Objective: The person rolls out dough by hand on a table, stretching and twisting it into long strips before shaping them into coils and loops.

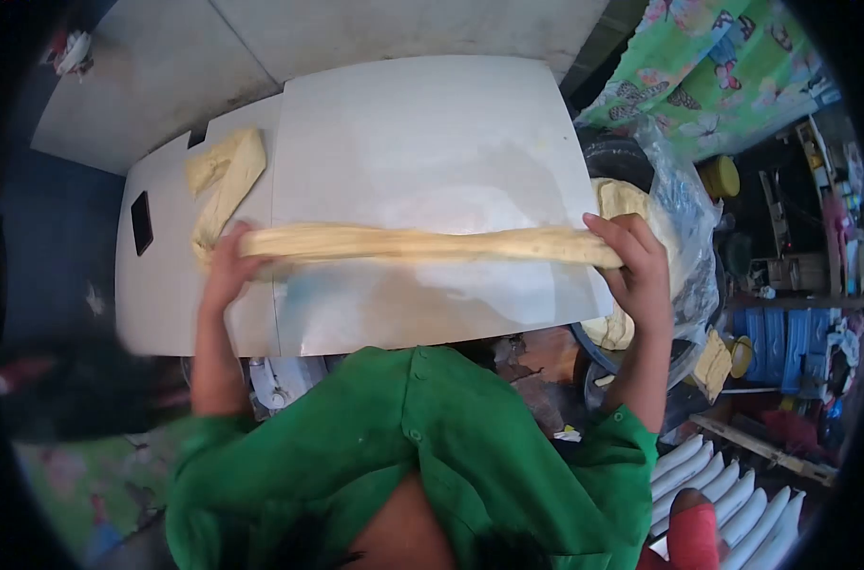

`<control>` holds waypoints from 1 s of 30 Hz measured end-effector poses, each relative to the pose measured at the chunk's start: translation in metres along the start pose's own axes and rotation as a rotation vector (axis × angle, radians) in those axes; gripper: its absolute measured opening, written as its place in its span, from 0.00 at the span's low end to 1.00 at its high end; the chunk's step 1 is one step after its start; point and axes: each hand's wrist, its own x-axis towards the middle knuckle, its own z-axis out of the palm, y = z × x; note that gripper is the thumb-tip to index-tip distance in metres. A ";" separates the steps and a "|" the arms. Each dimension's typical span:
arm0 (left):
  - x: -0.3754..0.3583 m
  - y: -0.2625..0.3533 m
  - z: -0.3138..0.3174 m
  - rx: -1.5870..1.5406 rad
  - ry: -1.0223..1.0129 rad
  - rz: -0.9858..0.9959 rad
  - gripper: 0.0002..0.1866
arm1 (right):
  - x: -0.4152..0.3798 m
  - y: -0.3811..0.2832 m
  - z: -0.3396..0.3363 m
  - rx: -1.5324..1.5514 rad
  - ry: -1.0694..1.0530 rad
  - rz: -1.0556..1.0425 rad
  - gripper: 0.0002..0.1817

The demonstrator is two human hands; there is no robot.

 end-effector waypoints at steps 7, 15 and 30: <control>-0.071 -0.095 -0.010 0.469 -0.247 -0.181 0.22 | -0.081 0.090 0.083 -0.240 -0.502 0.144 0.25; -0.066 -0.016 0.010 0.300 -0.128 -0.006 0.40 | -0.103 0.106 0.096 -0.094 -0.441 0.140 0.32; 0.036 0.229 0.359 0.410 -0.541 0.583 0.49 | -0.128 0.166 0.001 0.682 -0.161 0.608 0.41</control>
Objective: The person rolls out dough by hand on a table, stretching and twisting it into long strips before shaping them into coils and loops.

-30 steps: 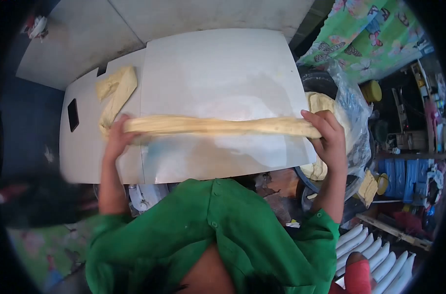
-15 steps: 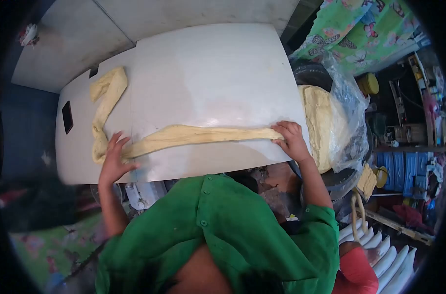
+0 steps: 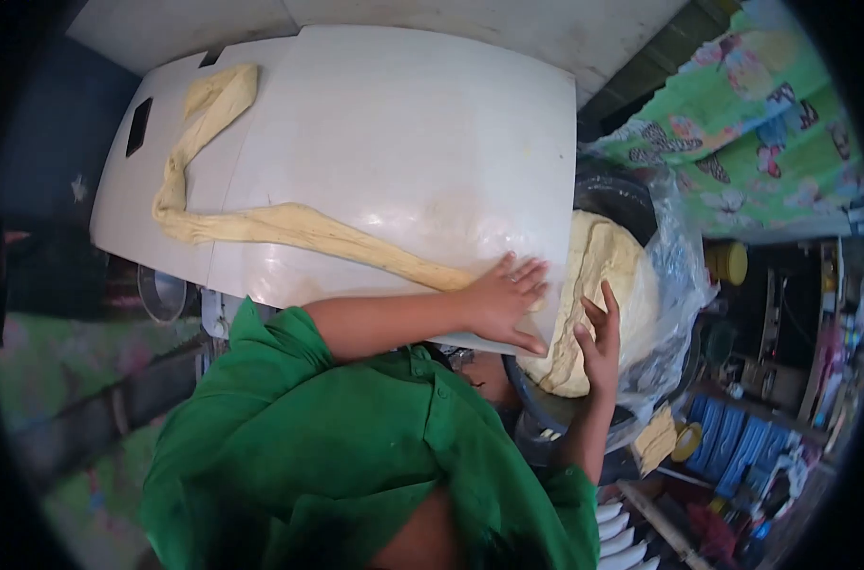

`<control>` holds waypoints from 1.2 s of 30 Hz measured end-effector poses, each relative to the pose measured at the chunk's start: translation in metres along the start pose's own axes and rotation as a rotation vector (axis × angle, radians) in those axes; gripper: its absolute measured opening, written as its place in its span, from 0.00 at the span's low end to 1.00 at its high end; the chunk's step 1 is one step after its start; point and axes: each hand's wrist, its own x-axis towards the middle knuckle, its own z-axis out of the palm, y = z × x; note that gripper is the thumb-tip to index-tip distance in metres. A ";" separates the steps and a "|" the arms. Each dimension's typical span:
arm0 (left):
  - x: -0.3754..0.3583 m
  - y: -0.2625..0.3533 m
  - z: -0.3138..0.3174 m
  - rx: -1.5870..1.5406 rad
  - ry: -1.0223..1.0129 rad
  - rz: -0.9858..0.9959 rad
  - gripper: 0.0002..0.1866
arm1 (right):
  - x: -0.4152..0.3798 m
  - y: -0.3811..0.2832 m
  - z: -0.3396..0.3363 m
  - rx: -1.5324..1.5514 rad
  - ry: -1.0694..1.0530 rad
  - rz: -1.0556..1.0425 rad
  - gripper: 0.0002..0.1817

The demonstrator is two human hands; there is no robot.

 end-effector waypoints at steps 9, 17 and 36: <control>0.005 0.010 0.006 -0.339 0.272 0.149 0.39 | 0.073 -0.068 0.040 -0.175 -0.281 -0.340 0.23; -0.320 -0.099 -0.002 -0.355 1.306 -1.415 0.17 | 0.104 -0.060 0.270 -0.889 -0.915 -0.878 0.49; -0.519 -0.286 -0.116 -1.412 1.907 -0.816 0.19 | 0.105 -0.125 0.504 -0.777 -0.802 -1.190 0.49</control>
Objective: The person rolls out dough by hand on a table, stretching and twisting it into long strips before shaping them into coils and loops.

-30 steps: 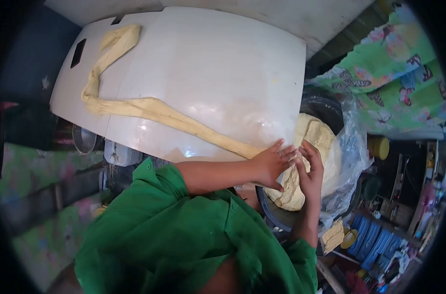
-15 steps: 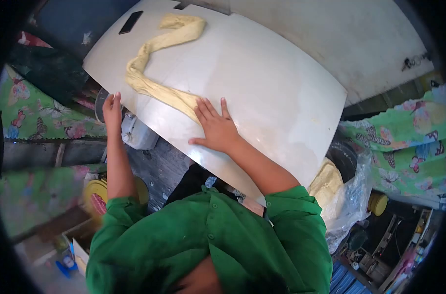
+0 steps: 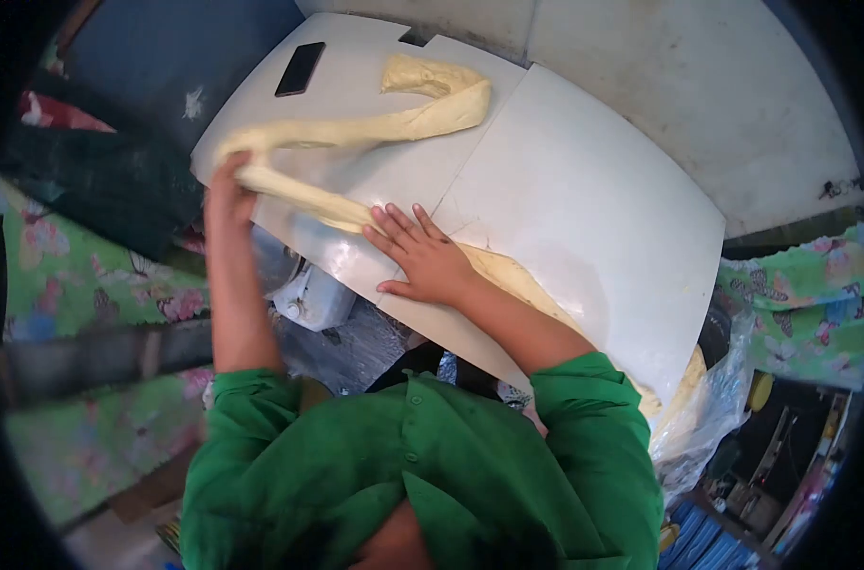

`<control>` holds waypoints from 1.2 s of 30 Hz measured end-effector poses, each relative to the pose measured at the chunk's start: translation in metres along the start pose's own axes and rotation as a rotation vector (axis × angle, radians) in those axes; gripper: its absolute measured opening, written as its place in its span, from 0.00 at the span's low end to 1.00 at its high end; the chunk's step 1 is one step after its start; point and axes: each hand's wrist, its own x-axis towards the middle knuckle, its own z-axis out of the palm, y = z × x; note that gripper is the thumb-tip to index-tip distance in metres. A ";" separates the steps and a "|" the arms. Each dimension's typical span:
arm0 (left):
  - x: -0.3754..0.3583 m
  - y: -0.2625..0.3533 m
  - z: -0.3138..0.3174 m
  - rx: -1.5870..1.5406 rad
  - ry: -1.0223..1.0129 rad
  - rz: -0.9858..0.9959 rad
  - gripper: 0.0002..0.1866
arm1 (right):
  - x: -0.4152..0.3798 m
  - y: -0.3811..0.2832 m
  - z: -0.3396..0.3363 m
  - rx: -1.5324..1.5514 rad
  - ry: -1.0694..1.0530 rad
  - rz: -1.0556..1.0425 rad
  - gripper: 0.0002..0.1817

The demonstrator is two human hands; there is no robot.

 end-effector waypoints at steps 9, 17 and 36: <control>0.088 -0.024 -0.105 0.405 0.222 0.139 0.37 | 0.096 -0.029 0.040 0.153 0.040 -0.031 0.51; 0.009 -0.044 -0.040 1.466 -0.099 0.701 0.31 | 0.158 -0.061 0.048 0.251 -0.041 -0.021 0.44; -0.210 -0.180 0.152 1.476 -0.917 0.939 0.32 | -0.367 -0.034 -0.072 -0.312 -0.008 1.165 0.42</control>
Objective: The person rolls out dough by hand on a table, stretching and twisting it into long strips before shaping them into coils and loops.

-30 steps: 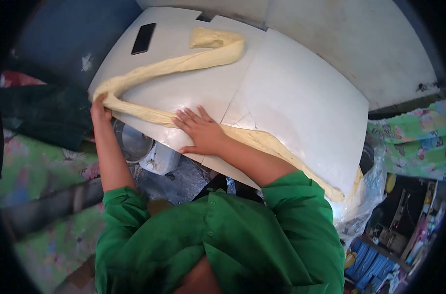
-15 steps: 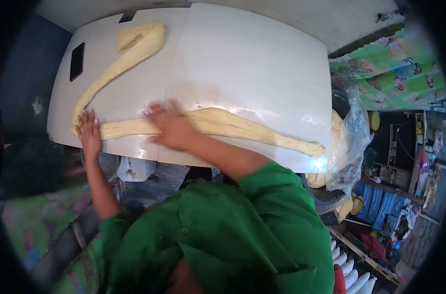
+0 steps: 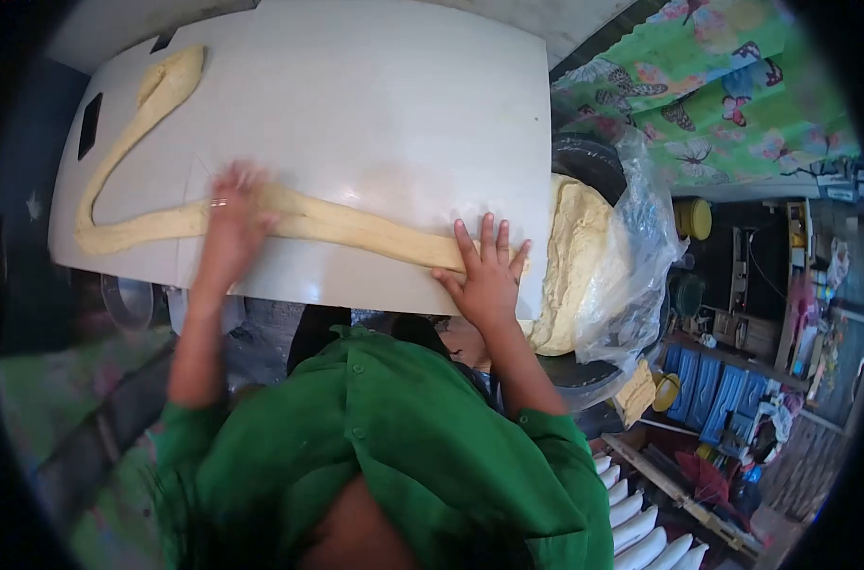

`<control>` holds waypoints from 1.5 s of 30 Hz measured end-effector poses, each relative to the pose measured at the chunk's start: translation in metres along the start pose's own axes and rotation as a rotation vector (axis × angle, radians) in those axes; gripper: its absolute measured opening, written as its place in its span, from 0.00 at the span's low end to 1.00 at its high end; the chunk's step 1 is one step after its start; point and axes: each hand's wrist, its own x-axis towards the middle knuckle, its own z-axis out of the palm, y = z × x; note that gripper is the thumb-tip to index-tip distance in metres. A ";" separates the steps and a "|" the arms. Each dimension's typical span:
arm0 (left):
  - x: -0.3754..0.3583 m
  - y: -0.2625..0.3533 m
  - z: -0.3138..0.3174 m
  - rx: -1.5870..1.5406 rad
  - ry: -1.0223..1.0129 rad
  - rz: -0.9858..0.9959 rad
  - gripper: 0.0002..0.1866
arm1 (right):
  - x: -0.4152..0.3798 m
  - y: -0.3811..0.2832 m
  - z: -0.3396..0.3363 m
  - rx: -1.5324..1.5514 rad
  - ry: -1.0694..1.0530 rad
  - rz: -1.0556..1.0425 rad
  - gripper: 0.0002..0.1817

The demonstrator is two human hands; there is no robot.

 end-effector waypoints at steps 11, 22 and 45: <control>0.014 0.268 0.135 -0.214 -0.252 0.487 0.43 | 0.017 0.139 -0.060 0.998 -0.409 0.148 0.20; -0.019 0.272 0.128 -0.152 -0.141 0.413 0.32 | 0.099 0.100 0.019 -0.063 0.199 -0.281 0.35; -0.026 0.220 0.102 -0.170 -0.001 0.135 0.32 | 0.131 0.000 0.037 0.105 0.213 -0.469 0.36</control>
